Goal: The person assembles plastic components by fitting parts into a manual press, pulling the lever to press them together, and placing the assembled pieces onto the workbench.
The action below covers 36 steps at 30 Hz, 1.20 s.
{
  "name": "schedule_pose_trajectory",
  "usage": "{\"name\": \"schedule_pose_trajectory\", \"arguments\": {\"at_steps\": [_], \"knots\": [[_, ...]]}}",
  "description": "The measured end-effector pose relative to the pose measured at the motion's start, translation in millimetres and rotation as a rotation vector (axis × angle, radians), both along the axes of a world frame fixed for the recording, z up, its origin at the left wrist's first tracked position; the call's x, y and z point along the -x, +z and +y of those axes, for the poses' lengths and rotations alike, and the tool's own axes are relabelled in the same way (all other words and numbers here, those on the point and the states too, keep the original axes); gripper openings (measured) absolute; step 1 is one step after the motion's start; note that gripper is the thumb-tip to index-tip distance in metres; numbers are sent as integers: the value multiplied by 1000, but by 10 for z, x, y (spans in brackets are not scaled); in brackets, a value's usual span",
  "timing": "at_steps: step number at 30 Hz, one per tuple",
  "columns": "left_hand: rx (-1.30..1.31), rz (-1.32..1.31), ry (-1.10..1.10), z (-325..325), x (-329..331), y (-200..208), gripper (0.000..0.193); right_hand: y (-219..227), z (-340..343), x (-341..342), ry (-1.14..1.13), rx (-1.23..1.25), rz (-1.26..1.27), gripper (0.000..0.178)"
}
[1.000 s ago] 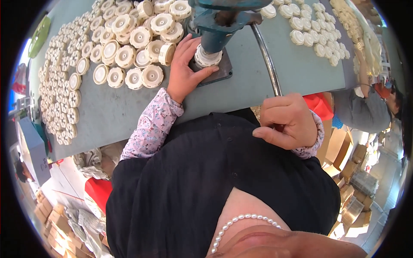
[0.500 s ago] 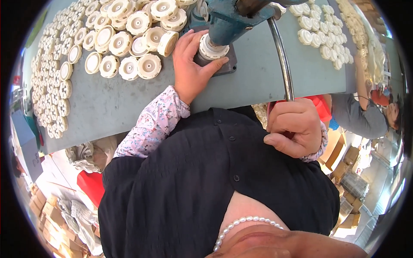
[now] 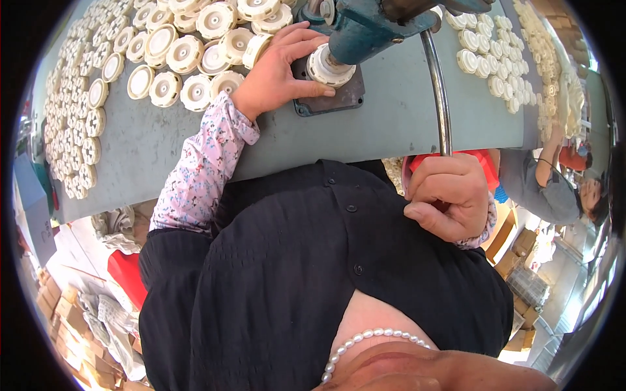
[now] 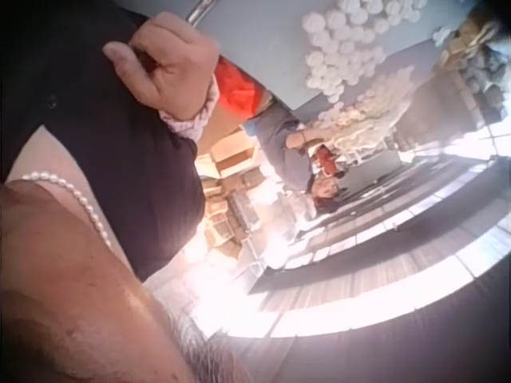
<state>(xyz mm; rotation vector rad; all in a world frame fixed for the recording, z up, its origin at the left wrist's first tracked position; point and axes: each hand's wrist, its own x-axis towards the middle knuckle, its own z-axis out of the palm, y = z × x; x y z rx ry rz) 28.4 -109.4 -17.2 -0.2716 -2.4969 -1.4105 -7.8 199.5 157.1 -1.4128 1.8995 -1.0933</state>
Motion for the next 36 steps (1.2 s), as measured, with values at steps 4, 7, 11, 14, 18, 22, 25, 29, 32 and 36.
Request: {"name": "schedule_pose_trajectory", "arguments": {"at_steps": [4, 7, 11, 14, 18, 22, 25, 29, 32, 36], "knots": [[41, 46, -22, -15, 17, -82, 76, -147, -4, -51, -35, 24, 74, 30], [1, 69, 3, 66, 1, -21, 82, -656, -5, 12, -20, 97, 481, 38], [30, 152, 134, 263, -34, -11, 90, -1653, -317, 211, -131, 189, 804, 41], [89, 163, 205, 256, 4, -37, 79, -1600, -256, 264, -150, 329, 848, 39], [136, 106, 222, 264, 2, 266, 59, -615, 171, 248, 295, 185, 123, 26], [215, 121, 236, 313, 23, 425, 50, 376, 66, 405, -7, 620, -351, 14], [357, 141, 318, 276, -89, 479, 54, 202, 0, 977, -731, 662, -114, 33], [346, 169, 312, 243, -57, 473, 54, -1190, 1050, 2329, -1252, -472, 537, 69], [319, 155, 301, 322, -16, 476, 52, -1886, 1265, 2680, -1330, -580, 632, 73], [93, 113, 147, 220, -26, 470, 59, -1838, 1007, 2629, -1253, -328, 336, 77]]}}
